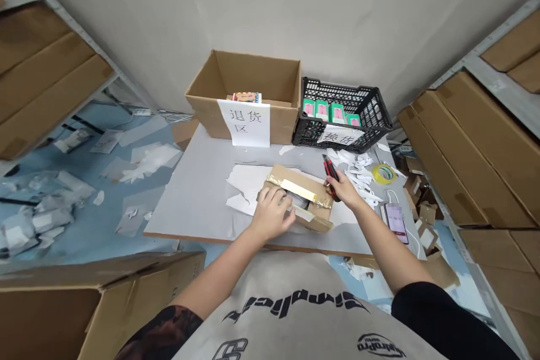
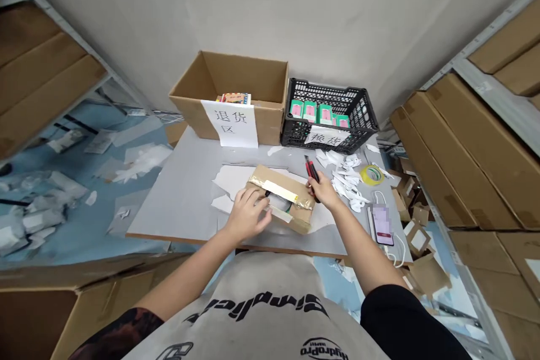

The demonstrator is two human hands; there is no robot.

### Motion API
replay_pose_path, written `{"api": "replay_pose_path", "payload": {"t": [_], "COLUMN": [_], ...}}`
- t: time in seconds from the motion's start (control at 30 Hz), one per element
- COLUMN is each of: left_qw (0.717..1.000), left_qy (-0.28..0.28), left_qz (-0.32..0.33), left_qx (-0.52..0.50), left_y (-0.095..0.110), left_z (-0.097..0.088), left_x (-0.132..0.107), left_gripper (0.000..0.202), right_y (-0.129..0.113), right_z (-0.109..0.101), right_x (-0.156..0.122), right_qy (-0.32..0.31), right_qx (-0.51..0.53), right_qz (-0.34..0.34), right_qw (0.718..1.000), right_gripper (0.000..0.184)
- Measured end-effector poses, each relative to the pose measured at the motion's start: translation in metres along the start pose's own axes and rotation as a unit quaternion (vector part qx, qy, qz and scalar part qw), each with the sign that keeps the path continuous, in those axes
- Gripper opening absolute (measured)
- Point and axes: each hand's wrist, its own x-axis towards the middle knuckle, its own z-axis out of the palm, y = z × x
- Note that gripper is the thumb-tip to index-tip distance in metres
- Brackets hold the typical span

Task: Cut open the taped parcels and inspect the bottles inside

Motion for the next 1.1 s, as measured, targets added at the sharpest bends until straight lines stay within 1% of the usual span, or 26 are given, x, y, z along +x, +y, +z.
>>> {"api": "replay_pose_path", "payload": {"t": [0.03, 0.1, 0.17, 0.27, 0.33, 0.4, 0.43, 0.5, 0.53, 0.57, 0.6, 0.67, 0.7, 0.73, 0.77, 0.8, 0.87, 0.9, 0.97, 1.0, 1.03, 1.1], "left_qw": [1.000, 0.999, 0.995, 0.982, 0.973, 0.970, 0.971, 0.973, 0.971, 0.963, 0.949, 0.901, 0.876, 0.856, 0.844, 0.841, 0.849, 0.851, 0.849, 0.844, 0.839, 0.831], "left_qy": [-0.010, -0.043, -0.090, -0.167, -0.212, -0.237, -0.237, -0.214, -0.195, -0.177, -0.169, -0.187, -0.201, -0.212, -0.214, -0.205, -0.162, -0.137, -0.085, -0.066, -0.057, -0.063], "left_qz": [0.005, 0.018, 0.040, 0.084, 0.090, 0.057, 0.025, -0.067, -0.121, -0.176, -0.231, -0.326, -0.361, -0.385, -0.401, -0.406, -0.396, -0.385, -0.353, -0.340, -0.335, -0.346], "left_qx": [0.003, 0.012, 0.017, 0.004, -0.008, -0.018, -0.024, -0.046, -0.067, -0.097, -0.133, -0.215, -0.249, -0.273, -0.286, -0.293, -0.311, -0.330, -0.384, -0.409, -0.425, -0.431], "left_y": [-0.002, -0.007, -0.014, -0.030, -0.042, -0.055, -0.062, -0.074, -0.079, -0.084, -0.089, -0.096, -0.098, -0.099, -0.099, -0.098, -0.095, -0.094, -0.089, -0.086, -0.083, -0.076], "left_z": [0.002, 0.009, 0.019, 0.032, 0.037, 0.040, 0.040, 0.042, 0.043, 0.044, 0.046, 0.050, 0.052, 0.054, 0.056, 0.058, 0.060, 0.061, 0.066, 0.069, 0.072, 0.079], "left_x": [0.006, 0.015, 0.020, 0.022, 0.022, 0.023, 0.023, 0.025, 0.026, 0.027, 0.028, 0.028, 0.028, 0.028, 0.027, 0.025, 0.018, 0.012, -0.004, -0.015, -0.026, -0.048], "left_gripper": [0.027, 0.040, 0.056, 0.081, 0.086, 0.078, 0.070, 0.060, 0.061, 0.066, 0.075, 0.093, 0.096, 0.094, 0.088, 0.080, 0.068, 0.065, 0.064, 0.066, 0.068, 0.073], "right_y": [0.011, 0.032, 0.051, 0.073, 0.083, 0.087, 0.087, 0.083, 0.080, 0.076, 0.071, 0.061, 0.057, 0.053, 0.050, 0.049, 0.050, 0.053, 0.063, 0.070, 0.077, 0.090], "right_z": [-0.006, -0.015, -0.017, -0.006, 0.009, 0.027, 0.035, 0.050, 0.055, 0.060, 0.063, 0.067, 0.067, 0.067, 0.067, 0.066, 0.062, 0.061, 0.058, 0.058, 0.058, 0.063], "right_x": [-0.004, -0.012, -0.023, -0.042, -0.057, -0.072, -0.079, -0.091, -0.094, -0.097, -0.097, -0.094, -0.091, -0.087, -0.084, -0.080, -0.075, -0.074, -0.075, -0.076, -0.078, -0.083], "right_qy": [0.018, 0.051, 0.079, 0.111, 0.119, 0.131, 0.141, 0.164, 0.172, 0.175, 0.176, 0.169, 0.164, 0.159, 0.155, 0.153, 0.153, 0.153, 0.147, 0.136, 0.121, 0.100], "right_qx": [0.069, 0.190, 0.269, 0.372, 0.426, 0.467, 0.483, 0.504, 0.507, 0.503, 0.492, 0.461, 0.443, 0.426, 0.412, 0.401, 0.389, 0.386, 0.387, 0.392, 0.401, 0.423], "right_qz": [0.033, 0.081, 0.111, 0.144, 0.162, 0.171, 0.172, 0.172, 0.173, 0.177, 0.179, 0.175, 0.169, 0.165, 0.162, 0.159, 0.140, 0.122, 0.088, 0.084, 0.090, 0.128], "right_qw": [0.997, 0.977, 0.954, 0.910, 0.882, 0.858, 0.847, 0.830, 0.827, 0.828, 0.833, 0.854, 0.865, 0.875, 0.883, 0.889, 0.898, 0.901, 0.906, 0.906, 0.904, 0.891], "right_gripper": [0.029, 0.029, 0.030, 0.032, 0.033, 0.037, 0.040, 0.047, 0.049, 0.051, 0.051, 0.053, 0.055, 0.057, 0.058, 0.059, 0.058, 0.058, 0.060, 0.063, 0.064, 0.063]}}
